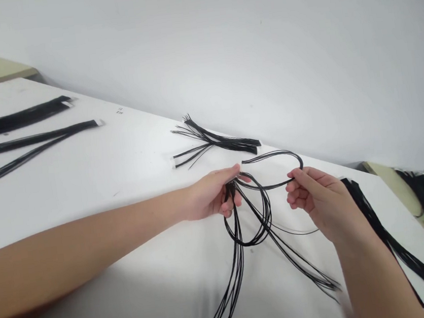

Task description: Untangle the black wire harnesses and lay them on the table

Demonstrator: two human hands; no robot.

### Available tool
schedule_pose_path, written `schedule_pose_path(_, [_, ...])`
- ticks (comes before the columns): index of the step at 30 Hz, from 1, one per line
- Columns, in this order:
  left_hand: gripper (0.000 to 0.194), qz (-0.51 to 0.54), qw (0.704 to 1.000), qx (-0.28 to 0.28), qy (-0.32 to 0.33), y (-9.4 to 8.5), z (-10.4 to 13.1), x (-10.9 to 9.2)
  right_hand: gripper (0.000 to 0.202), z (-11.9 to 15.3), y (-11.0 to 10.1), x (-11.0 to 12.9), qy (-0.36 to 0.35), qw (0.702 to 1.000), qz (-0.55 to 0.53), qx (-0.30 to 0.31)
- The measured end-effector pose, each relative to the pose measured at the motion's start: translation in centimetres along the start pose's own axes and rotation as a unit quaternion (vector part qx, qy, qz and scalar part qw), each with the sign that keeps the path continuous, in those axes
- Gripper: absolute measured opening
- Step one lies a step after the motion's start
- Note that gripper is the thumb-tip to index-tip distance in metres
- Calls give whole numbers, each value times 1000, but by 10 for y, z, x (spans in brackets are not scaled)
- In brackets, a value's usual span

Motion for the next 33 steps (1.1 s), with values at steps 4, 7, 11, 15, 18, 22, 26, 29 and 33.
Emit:
schedule_pose_path(4, [43, -27, 1000, 8, -12, 0, -2, 0, 25, 4, 8, 2, -27, 999, -20, -37])
schedule_pose_path(7, [44, -49, 998, 19, -28, 1, -1, -2, 24, 5, 11, 3, -43, 997, -28, -51])
schedule_pose_path(11, [45, -77, 995, 46, -51, 3, -1, -4, 25, 5, 13, 2, -61, 997, -10, -51])
schedule_pose_path(15, [42, -83, 991, 72, -77, 3, 0, -5, 30, 5, 14, -2, -78, 996, 11, -40])
schedule_pose_path(18, [40, -83, 988, 96, -94, 4, 1, -6, 35, 4, 15, -5, -87, 996, 14, -18])
schedule_pose_path(22, [37, -84, 983, 121, -111, 4, 2, -8, 45, 4, 18, -7, -93, 995, 21, 8])
schedule_pose_path(26, [34, -69, 984, 122, -109, 2, 2, -7, 54, 4, 21, -10, -65, 997, 28, 25])
schedule_pose_path(29, [33, -40, 987, 113, -104, 1, 1, -5, 65, 2, 22, -11, -46, 998, 25, 23])
schedule_pose_path(33, [33, -19, 988, 119, -100, 0, 0, -3, 81, 3, 22, -12, -50, 999, 17, 11])
Point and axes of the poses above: each hand's wrist, its own z-axis away from the middle knuckle, its own y-axis out of the palm, x = y × z, the point moved 1 cm from there along -z, towards the middle knuckle, and after that the axes turned 7 degrees about y, right-handed, at the moved point
